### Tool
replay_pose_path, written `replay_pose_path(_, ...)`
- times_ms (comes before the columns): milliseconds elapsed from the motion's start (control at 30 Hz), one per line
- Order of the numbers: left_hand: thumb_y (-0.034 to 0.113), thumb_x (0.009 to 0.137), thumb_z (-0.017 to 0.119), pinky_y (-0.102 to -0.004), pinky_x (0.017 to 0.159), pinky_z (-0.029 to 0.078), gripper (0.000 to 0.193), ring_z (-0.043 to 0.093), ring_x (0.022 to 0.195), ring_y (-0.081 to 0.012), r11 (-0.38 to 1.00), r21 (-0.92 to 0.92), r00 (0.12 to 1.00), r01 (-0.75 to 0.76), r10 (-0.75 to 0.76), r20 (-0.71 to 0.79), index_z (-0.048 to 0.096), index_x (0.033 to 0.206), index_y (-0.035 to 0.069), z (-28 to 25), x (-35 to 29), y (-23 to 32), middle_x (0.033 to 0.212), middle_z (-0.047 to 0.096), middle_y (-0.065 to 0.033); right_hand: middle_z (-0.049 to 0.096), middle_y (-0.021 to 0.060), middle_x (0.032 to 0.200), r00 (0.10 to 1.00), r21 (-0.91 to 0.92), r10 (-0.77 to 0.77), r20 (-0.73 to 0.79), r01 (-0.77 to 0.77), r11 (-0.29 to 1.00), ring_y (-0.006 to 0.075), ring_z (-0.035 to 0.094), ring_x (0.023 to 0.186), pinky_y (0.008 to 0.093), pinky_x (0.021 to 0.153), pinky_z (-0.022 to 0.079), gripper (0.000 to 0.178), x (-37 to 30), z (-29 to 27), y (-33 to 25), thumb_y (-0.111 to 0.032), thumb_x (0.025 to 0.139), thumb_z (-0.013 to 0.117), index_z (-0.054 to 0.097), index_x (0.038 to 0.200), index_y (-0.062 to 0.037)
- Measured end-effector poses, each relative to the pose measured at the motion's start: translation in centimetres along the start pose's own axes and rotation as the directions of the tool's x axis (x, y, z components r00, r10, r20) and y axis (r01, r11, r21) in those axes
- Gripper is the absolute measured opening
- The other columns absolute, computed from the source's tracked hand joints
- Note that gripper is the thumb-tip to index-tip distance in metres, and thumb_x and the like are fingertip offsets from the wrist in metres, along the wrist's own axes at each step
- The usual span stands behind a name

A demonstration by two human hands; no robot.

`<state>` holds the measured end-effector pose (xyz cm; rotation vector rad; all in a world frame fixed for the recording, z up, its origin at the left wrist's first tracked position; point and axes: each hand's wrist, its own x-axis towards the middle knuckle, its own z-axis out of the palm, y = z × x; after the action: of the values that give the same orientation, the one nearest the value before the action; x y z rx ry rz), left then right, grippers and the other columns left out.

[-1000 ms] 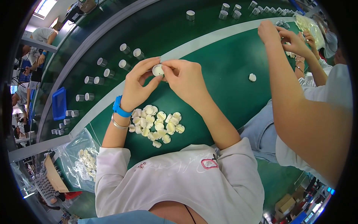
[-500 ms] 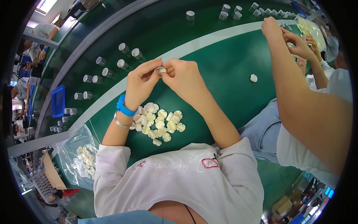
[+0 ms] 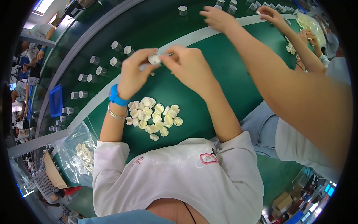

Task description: The person assembles small electronic components by hand, placing white inserts into plastic circular housings on a production line.

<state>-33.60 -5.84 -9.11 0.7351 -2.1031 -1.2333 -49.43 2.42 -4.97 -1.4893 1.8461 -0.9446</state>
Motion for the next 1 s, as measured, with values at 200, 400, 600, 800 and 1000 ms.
replay_pose_path(200,0.01,0.073,0.068,-0.027,0.075,0.05,0.035,0.063,0.084,-0.0182,0.981,0.168,0.981,0.094,-0.063,-0.185,0.06,0.107,0.005,-2.0,5.3,-2.5,0.097,0.064,-0.009,0.058,0.0058,0.061,0.956,-0.163,0.286,0.065,-0.273,0.948,0.0095,0.055,0.05,0.0233,0.045,0.042,0.017,-2.5,-4.1,1.1,-0.014,0.086,0.055,0.056,0.079,0.0018)
replay_pose_path(400,0.015,0.071,0.071,-0.0313,0.075,0.05,0.03,0.063,0.082,-0.0258,0.898,0.383,0.974,0.218,-0.175,-0.143,0.061,0.097,0.003,0.0,9.7,-7.8,0.09,0.065,-0.0126,0.058,0.0074,0.069,0.995,-0.319,0.069,-0.074,-0.089,0.944,0.0144,0.055,0.057,0.0275,0.053,0.044,0.012,-3.3,-2.7,3.0,-0.007,0.075,0.062,0.055,0.083,0.0007)
replay_pose_path(600,0.011,0.073,0.065,-0.0383,0.08,0.048,0.028,0.059,0.089,-0.0354,0.831,0.495,0.965,0.254,-0.255,-0.066,0.06,0.098,-0.001,-0.2,10.0,-8.0,0.092,0.063,-0.0195,0.056,0.0098,0.089,0.991,-0.251,0.103,-0.084,-0.121,0.96,0.0166,0.055,0.061,0.0288,0.059,0.045,0.025,-2.7,-2.1,2.6,-0.005,0.073,0.064,0.056,0.096,-0.002)
replay_pose_path(800,0.012,0.075,0.062,-0.0411,0.086,0.044,0.042,0.052,0.1,-0.0374,0.835,0.53,0.977,0.148,-0.038,-0.212,0.051,0.114,0.0,-0.5,7.7,-5.8,0.108,0.055,-0.0204,0.055,0.0096,0.091,1.0,-0.213,-0.001,-0.026,-0.005,0.977,0.0172,0.056,0.061,0.0281,0.061,0.046,0.039,-2.0,-0.3,5.4,-0.005,0.071,0.067,0.052,0.107,-0.0018)
replay_pose_path(1000,0.011,0.077,0.062,-0.0397,0.088,0.041,0.043,0.048,0.103,-0.0358,0.915,0.403,0.995,0.033,0.005,-0.095,0.049,0.117,0.001,-2.0,1.0,0.5,0.111,0.053,-0.0187,0.059,0.0122,0.091,0.881,-0.172,0.161,-0.446,-0.261,0.95,0.0153,0.056,0.063,0.0288,0.062,0.046,0.044,-2.4,-3.0,8.6,-0.007,0.072,0.068,0.047,0.11,0.0022)
